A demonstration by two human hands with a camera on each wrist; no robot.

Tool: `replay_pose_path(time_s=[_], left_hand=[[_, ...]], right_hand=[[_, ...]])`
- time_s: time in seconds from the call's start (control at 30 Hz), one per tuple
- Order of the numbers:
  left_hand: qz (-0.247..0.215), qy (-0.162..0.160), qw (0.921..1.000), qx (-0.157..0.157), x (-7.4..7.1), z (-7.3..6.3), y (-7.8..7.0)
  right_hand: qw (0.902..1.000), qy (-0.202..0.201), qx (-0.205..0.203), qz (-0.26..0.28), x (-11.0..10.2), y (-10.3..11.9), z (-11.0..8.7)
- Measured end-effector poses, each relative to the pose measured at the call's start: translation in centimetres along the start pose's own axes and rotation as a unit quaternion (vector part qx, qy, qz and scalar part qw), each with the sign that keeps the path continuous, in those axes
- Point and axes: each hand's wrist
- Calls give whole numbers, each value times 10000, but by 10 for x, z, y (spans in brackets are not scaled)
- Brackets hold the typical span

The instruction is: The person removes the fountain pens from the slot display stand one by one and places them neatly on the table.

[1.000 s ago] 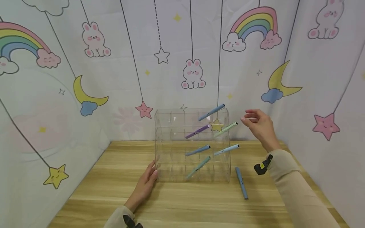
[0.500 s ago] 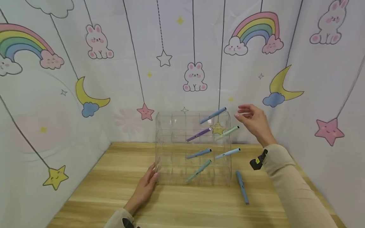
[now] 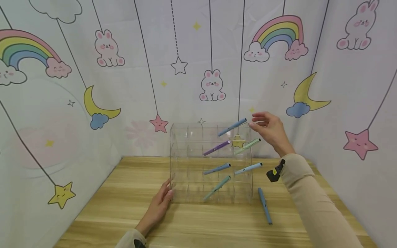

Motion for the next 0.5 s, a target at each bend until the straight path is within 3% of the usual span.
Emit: replay_pose_path(time_s=[0.5], left_hand=[[11, -70, 10000, 50, 0, -1, -1]], right_hand=[[9990, 449, -86, -7, 9, 8, 12]])
Point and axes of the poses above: each hand's wrist, its own z-axis towards the middle knuckle, its own x-axis out of the palm, y = z × x, and after that the axes turned 11 degrees about y, right-handed
